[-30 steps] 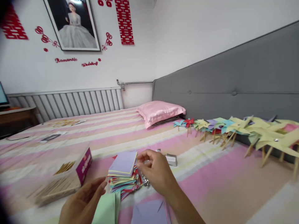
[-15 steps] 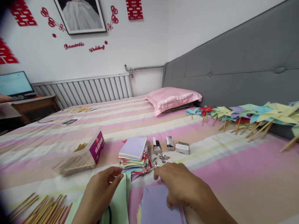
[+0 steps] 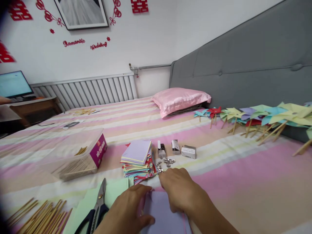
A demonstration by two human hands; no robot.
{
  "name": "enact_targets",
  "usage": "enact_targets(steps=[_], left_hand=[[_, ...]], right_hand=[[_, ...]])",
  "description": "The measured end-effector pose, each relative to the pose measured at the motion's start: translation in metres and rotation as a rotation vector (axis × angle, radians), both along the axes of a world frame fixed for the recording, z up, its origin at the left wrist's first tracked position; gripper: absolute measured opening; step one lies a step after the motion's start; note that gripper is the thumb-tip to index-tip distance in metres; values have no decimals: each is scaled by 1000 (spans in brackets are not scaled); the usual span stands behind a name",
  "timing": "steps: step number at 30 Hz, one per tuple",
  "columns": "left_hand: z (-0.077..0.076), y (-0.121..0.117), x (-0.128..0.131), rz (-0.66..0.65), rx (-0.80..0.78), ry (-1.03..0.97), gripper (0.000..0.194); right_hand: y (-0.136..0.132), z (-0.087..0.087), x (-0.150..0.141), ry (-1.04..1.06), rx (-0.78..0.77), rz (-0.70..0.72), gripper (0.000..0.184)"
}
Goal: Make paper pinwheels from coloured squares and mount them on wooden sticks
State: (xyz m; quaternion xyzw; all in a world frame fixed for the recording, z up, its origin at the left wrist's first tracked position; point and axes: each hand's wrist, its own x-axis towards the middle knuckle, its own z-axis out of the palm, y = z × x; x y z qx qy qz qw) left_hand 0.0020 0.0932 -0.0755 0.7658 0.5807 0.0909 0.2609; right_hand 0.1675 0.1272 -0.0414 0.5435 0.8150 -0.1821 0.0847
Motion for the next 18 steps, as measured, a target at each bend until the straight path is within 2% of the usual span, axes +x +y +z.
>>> enact_targets(steps=[6,10,15,18], left_hand=[[5,4,-4,51,4,-119,75],[11,7,-16,102,-31,-345,78],[15,10,-25,103,-93,-687,63],[16,12,-22,30,-181,-873,52]], right_hand=[[-1,3,15,186,36,46,26],[2,9,33,392,68,87,12],[10,11,45,599,92,106,16],[14,9,41,747,40,28,18]])
